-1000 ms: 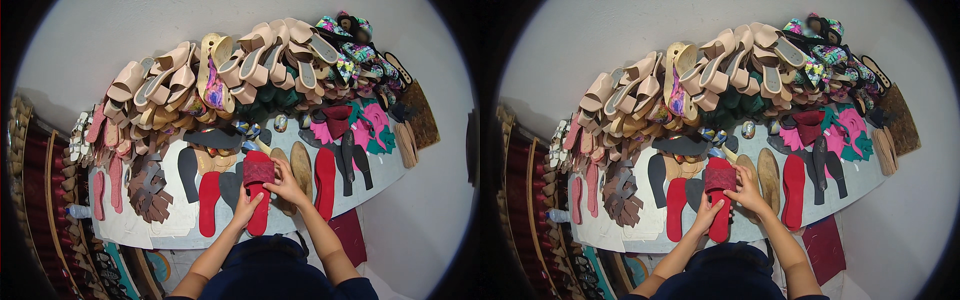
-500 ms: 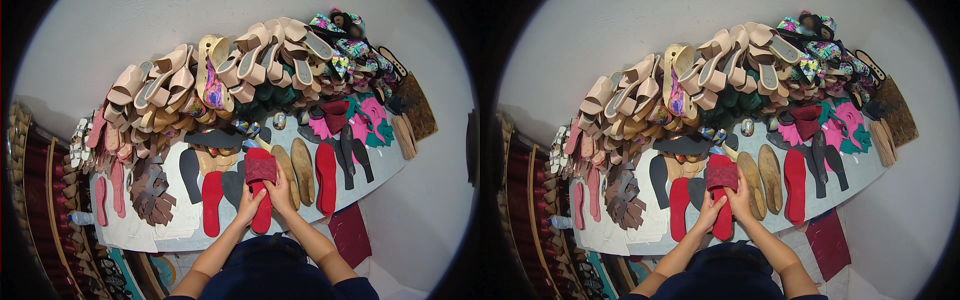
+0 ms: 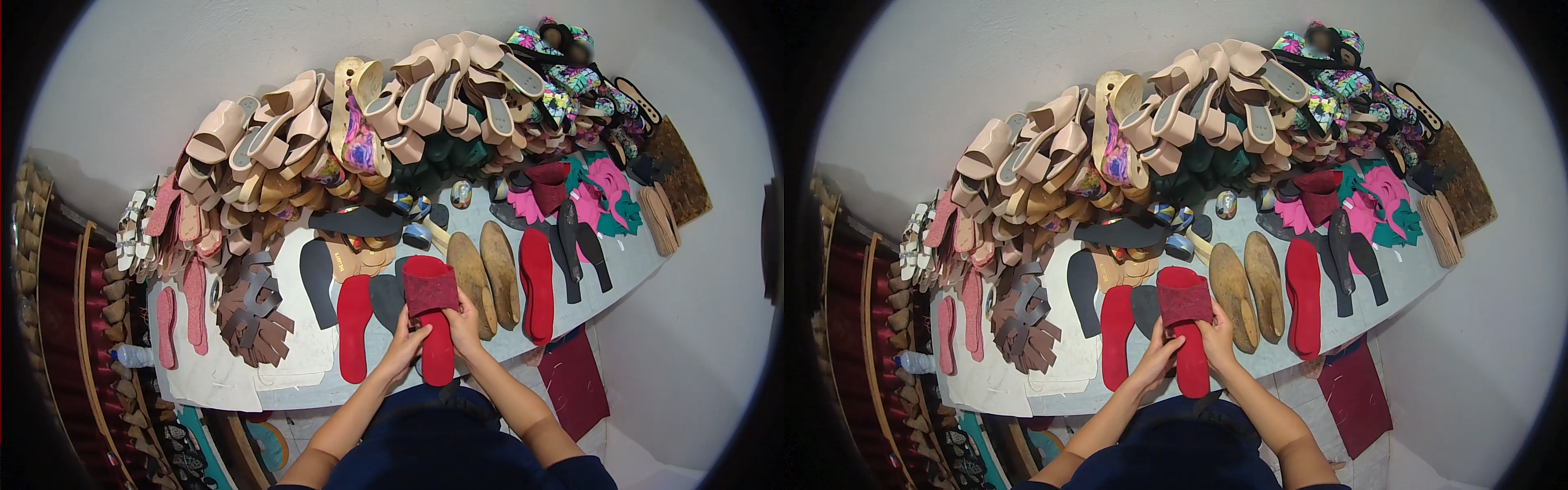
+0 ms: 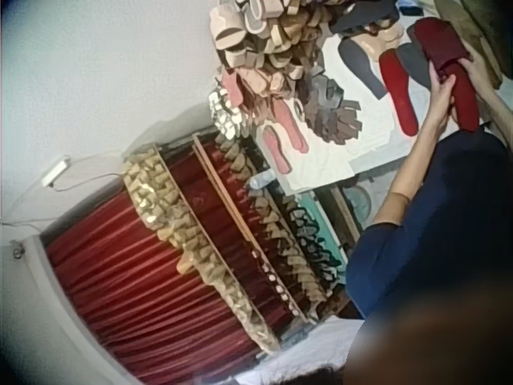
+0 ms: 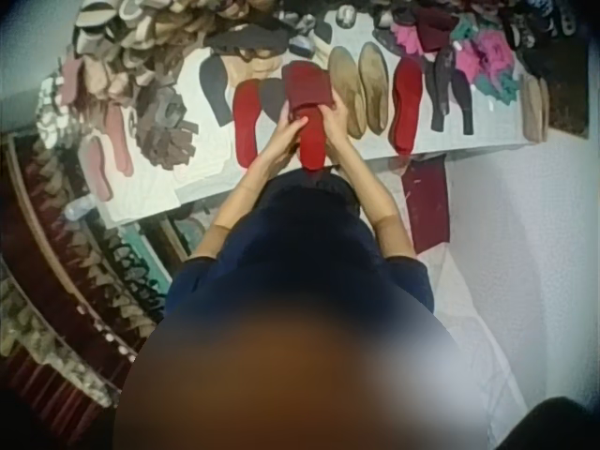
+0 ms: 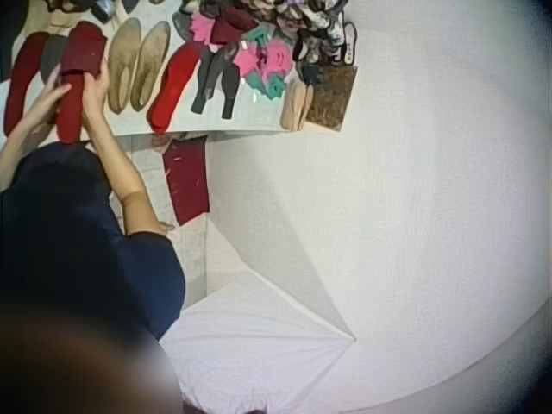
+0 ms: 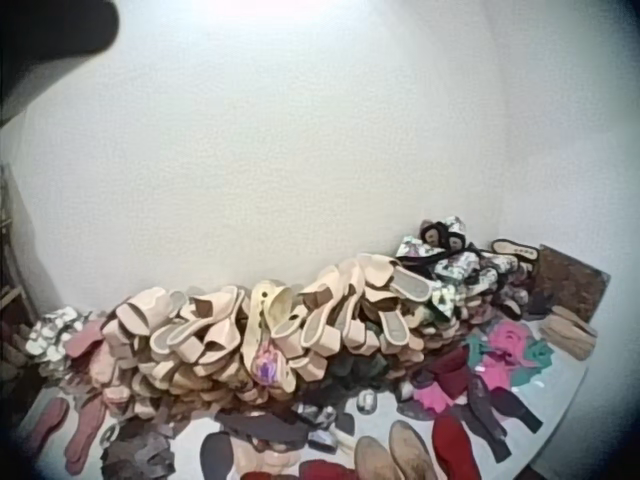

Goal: Manually fitting shoe uppers onto wooden lasts and preparing them for sole attachment in a manufacturing setting.

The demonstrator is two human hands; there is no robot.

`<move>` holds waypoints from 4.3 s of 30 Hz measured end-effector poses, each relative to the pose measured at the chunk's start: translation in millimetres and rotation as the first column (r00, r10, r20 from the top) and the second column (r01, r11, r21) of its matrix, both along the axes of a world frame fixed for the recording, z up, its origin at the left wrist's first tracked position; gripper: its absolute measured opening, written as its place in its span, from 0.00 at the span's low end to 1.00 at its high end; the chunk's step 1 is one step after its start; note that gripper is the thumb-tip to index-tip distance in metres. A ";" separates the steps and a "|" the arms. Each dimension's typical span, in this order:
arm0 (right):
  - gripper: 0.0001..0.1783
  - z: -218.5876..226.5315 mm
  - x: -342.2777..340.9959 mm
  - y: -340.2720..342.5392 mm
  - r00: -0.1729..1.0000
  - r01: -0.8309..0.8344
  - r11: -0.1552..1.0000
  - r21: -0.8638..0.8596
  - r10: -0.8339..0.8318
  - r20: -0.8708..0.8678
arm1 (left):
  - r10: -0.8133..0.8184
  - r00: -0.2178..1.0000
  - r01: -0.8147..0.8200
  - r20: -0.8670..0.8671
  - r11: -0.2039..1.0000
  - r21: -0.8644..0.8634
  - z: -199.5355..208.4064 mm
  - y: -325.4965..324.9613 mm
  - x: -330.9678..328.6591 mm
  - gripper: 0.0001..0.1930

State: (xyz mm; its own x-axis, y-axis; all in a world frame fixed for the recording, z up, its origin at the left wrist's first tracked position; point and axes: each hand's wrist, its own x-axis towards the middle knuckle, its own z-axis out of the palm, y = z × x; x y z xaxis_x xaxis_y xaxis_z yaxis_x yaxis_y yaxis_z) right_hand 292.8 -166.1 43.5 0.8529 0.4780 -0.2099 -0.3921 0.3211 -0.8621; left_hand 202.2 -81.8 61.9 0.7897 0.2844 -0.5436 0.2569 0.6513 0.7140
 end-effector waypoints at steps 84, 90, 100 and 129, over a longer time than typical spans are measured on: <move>0.25 -41.1 23.6 30.2 0.857 -0.039 0.590 -0.806 0.434 0.276 | 0.394 0.912 -0.361 0.119 0.904 -0.229 -51.3 73.2 -53.1 0.07; 0.16 -28.8 13.8 36.6 0.993 -0.084 0.945 -0.316 0.107 0.058 | 0.414 0.896 -0.370 0.161 0.896 -0.246 -50.3 80.9 -52.9 0.08; 0.33 -49.2 4.0 43.3 0.734 0.081 0.501 -0.862 0.555 0.391 | 0.400 0.903 -0.371 0.156 0.910 -0.188 -48.8 76.4 -48.1 0.08; 0.13 -24.0 21.6 53.9 0.806 -0.549 0.832 -0.079 0.503 -0.312 | 0.495 0.867 -0.485 0.060 0.866 -0.122 -18.8 44.3 -30.7 0.11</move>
